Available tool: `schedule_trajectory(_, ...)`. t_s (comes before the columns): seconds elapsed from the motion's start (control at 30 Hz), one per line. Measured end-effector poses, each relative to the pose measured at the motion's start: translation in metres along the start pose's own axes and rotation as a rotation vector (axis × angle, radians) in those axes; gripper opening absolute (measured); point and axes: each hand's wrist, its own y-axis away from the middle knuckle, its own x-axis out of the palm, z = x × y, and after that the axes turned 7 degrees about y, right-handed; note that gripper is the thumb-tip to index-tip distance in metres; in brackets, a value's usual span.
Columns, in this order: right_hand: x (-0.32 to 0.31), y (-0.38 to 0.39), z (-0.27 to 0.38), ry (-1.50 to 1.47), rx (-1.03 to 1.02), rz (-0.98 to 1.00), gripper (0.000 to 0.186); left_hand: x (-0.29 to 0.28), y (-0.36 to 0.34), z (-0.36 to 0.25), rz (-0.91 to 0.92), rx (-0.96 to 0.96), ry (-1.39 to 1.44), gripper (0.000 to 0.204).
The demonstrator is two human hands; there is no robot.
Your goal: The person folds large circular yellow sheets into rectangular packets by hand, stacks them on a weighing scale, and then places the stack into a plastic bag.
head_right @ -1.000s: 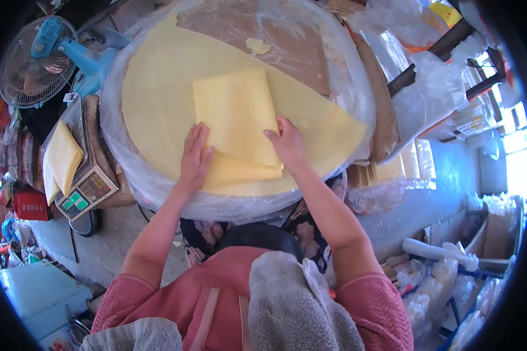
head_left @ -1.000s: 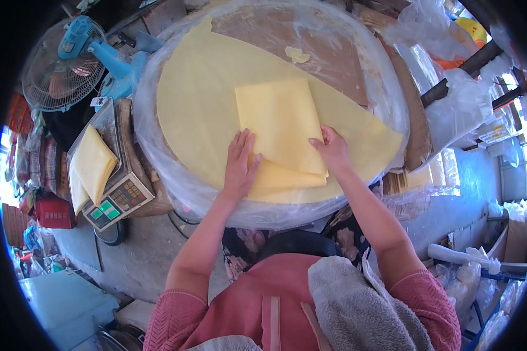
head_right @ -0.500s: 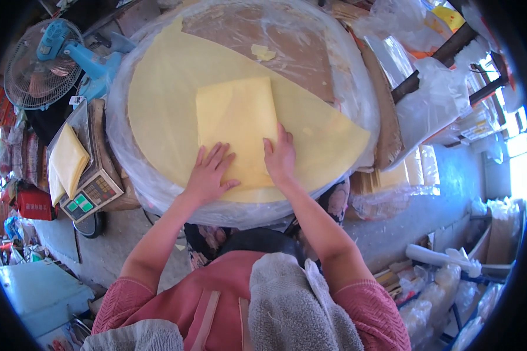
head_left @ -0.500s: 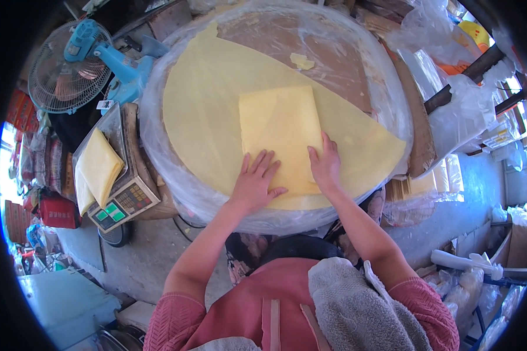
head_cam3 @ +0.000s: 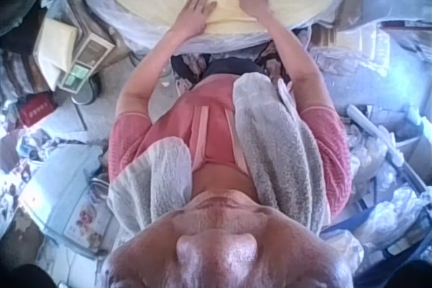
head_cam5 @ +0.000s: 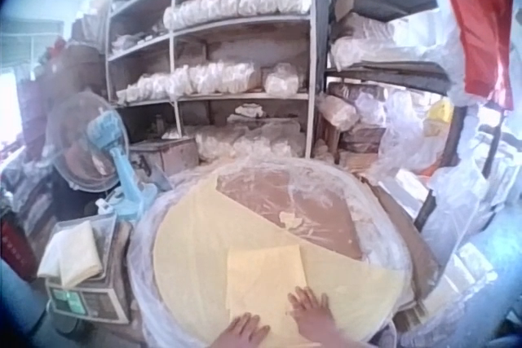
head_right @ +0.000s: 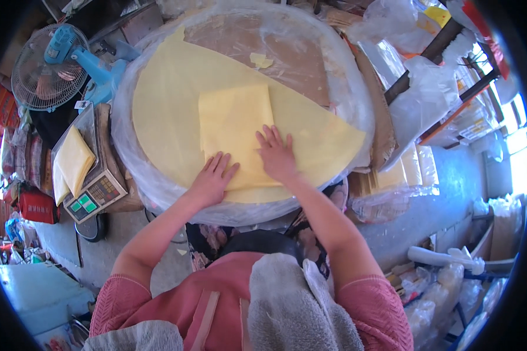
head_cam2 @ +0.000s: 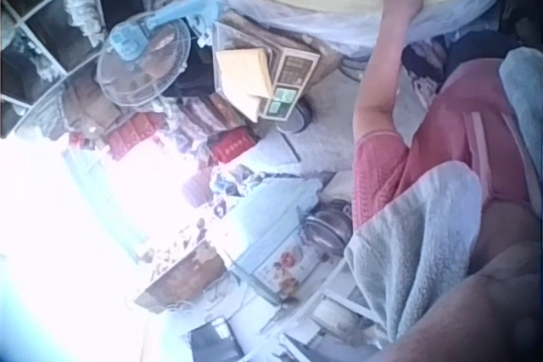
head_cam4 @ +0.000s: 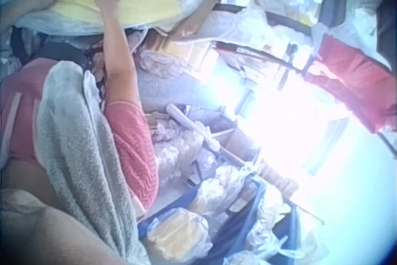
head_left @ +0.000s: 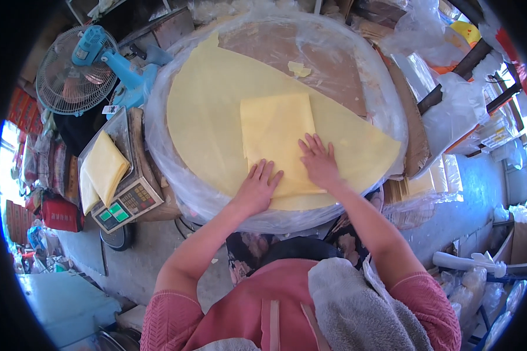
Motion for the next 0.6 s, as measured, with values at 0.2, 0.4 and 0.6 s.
schedule_trajectory(0.2, -0.059, -0.005, -0.05, -0.419, -0.4, 0.285, 0.067, -0.042, 0.001, 0.019, 0.041, 0.056, 0.325, 0.059)
schedule_trajectory(0.4, -0.046, 0.022, -0.054, -0.526, -0.394, 0.284, 0.068, -0.074, 0.023, 0.009, 0.354, -0.108, 0.751, 0.056)
schedule_trajectory(0.6, -0.05, 0.004, -0.051, -0.723, -0.358, 0.244, 0.046, -0.032, 0.042, 0.069, -0.295, 0.114, 0.68, 0.068)
